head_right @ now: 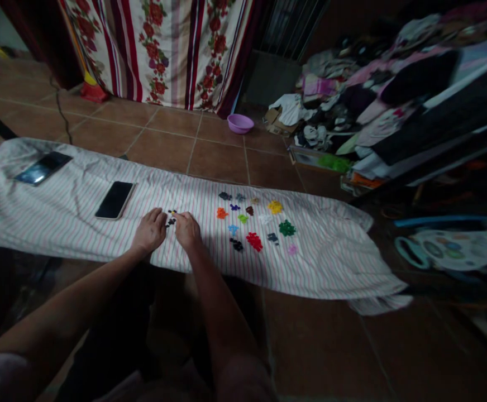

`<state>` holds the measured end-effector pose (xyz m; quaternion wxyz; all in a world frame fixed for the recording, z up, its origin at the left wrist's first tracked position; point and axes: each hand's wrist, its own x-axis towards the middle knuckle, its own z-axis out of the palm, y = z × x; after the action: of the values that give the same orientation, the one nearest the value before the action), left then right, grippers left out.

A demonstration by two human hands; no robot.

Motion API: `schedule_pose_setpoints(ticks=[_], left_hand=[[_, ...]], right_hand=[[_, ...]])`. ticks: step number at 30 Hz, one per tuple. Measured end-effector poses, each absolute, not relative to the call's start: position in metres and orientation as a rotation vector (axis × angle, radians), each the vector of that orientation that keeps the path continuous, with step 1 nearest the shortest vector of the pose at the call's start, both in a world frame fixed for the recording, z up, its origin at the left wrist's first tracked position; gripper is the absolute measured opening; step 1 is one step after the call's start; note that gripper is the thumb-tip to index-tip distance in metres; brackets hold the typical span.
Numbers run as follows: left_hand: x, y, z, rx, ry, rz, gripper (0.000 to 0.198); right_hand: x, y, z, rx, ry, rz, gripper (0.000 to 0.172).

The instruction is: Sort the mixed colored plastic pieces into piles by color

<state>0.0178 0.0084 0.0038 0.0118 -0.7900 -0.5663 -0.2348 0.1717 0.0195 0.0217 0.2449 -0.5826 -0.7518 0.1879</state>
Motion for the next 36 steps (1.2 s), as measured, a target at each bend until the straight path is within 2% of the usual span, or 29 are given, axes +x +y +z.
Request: schedule_pose_setpoints(ticks=[8, 27, 36], left_hand=[[0.019, 0.008, 0.006, -2.465, -1.765, -0.728, 0.03], [0.018, 0.009, 0.004, -2.474, -1.78, -0.741, 0.028], [0.018, 0.009, 0.003, -2.464, -1.779, -0.748, 0.029]], right_hand=[[0.167, 0.02, 0.02, -1.716, -2.031, 0.511, 0.034], [0.172, 0.018, 0.0, -1.549, -1.852, 0.433, 0.023], [0.172, 0.015, 0.002, -1.549, -1.798, 0.458, 0.01]])
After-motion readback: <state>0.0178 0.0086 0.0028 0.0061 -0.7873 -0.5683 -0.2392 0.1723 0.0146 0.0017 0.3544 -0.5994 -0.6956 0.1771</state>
